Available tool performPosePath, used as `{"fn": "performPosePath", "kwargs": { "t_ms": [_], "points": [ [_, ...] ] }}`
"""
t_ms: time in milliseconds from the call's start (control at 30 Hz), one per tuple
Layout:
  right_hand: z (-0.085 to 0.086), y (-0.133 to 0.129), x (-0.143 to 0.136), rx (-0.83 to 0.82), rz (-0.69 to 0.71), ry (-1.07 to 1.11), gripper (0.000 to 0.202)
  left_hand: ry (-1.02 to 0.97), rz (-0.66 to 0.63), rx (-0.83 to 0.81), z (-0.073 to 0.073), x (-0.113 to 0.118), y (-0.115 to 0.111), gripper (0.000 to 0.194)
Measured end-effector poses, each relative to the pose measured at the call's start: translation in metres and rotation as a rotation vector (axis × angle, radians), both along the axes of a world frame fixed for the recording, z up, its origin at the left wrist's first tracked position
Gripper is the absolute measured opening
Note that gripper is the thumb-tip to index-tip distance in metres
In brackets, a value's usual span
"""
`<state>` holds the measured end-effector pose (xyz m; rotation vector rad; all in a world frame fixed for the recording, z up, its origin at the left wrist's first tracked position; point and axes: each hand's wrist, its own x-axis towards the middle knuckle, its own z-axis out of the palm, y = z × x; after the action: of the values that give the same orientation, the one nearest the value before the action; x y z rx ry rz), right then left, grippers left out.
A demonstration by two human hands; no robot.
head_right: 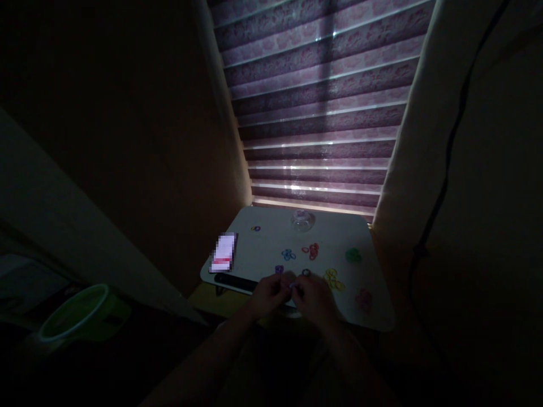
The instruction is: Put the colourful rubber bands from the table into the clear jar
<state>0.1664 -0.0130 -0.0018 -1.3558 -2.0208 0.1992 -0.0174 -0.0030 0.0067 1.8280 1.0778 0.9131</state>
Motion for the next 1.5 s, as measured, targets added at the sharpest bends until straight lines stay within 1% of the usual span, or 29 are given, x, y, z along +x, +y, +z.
{"fn": "performPosePath", "kwargs": {
  "t_ms": [133,233,433,567,733,933,1167,1500],
  "points": [
    [0.003,-0.002,-0.001,-0.007,0.009,0.008,0.017,0.018,0.004,0.026,-0.002,0.001,0.000,0.015],
    [0.003,-0.003,0.000,-0.010,0.019,0.027,0.014,0.022,0.013,0.041,-0.004,0.003,0.001,0.013],
    [0.001,-0.002,0.002,-0.028,0.035,0.030,0.016,0.020,0.053,-0.013,-0.008,0.003,0.004,0.018],
    [-0.001,0.000,0.002,-0.025,0.016,0.006,0.018,0.041,0.052,0.000,-0.010,0.003,0.005,0.019],
    [-0.004,0.002,0.001,-0.028,-0.001,-0.022,0.020,0.048,0.015,0.004,-0.009,0.002,0.005,0.022],
    [-0.003,0.001,0.000,-0.026,-0.013,-0.043,0.021,0.083,0.055,-0.008,-0.008,0.002,0.004,0.021],
    [-0.001,0.000,0.000,-0.018,-0.009,-0.017,0.018,0.016,0.031,-0.026,-0.005,0.002,0.003,0.022],
    [-0.003,0.000,0.000,-0.025,-0.012,-0.024,0.018,0.010,0.045,-0.030,-0.005,0.003,0.004,0.023]
  ]
}}
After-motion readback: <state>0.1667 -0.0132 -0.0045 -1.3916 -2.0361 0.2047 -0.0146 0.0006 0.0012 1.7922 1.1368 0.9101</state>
